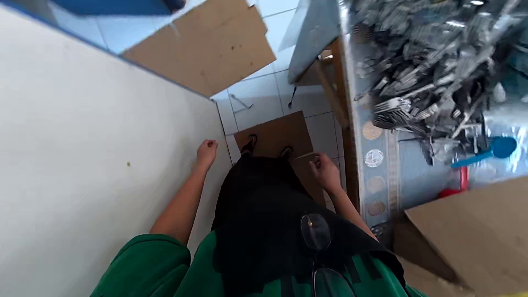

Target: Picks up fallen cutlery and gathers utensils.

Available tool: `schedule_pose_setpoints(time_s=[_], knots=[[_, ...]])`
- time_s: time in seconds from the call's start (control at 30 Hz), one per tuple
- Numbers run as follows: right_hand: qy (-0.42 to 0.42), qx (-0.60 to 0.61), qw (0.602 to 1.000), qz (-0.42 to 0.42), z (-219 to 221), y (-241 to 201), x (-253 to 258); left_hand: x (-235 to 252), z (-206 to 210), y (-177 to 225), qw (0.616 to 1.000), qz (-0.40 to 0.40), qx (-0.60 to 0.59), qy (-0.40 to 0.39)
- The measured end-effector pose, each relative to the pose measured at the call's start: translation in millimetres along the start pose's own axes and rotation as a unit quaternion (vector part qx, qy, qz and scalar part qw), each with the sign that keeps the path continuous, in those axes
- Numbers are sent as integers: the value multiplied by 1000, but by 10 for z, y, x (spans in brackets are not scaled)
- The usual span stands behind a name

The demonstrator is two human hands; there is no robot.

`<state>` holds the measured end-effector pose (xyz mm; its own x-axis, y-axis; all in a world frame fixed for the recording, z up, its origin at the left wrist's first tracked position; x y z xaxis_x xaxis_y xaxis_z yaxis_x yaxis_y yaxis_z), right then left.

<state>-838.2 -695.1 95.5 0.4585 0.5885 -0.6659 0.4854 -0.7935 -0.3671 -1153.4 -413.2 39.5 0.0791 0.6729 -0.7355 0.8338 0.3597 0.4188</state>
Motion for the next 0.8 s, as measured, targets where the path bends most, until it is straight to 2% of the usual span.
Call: schedule_pose_setpoints(time_s=[0.1, 0.17, 0.27, 0.37, 0.43, 0.5, 0.67, 0.73, 0.8], knots=[[-219, -91, 971, -38, 131, 81, 423, -548, 215, -602, 998, -63, -11, 25], [-290, -152, 944, -32, 244, 200, 617, -941, 641, -1146, 995, -100, -25, 8], [-298, -236, 924, -46, 305, 328, 796, -1663, 1447, -1789, 979, -172, -78, -81], [-301, -263, 914, -63, 385, 409, 922, -2382, 1983, -1962, 949, -234, -118, -173], [-319, -269, 907, -59, 454, 454, 969, -2651, 2130, -1966, 931, -258, -114, -230], [-335, -276, 900, -49, 472, 468, 973, -2689, 2157, -1940, 932, -246, -90, -249], [-366, -323, 870, -69, 515, 432, 1045, -2323, 1970, -1864, 955, -212, -184, -96], [-361, -321, 873, -66, 558, 420, 1123, -2158, 1828, -1758, 953, -195, -228, -32], [-339, -304, 889, -52, 593, 340, 1219, -1992, 1666, -1657, 955, -169, -243, -1]])
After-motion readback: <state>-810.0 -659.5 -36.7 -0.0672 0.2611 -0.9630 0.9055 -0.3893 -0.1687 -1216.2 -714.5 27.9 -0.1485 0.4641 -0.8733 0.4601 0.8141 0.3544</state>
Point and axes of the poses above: each hand's wrist, its own x-axis towards the middle knuckle, its own z-axis out of the palm, y = z × x, the point moved 2 cm from there along x, towards the middle knuckle, and after that the axes turned 2 degrees about y, right-handed, at the moved point
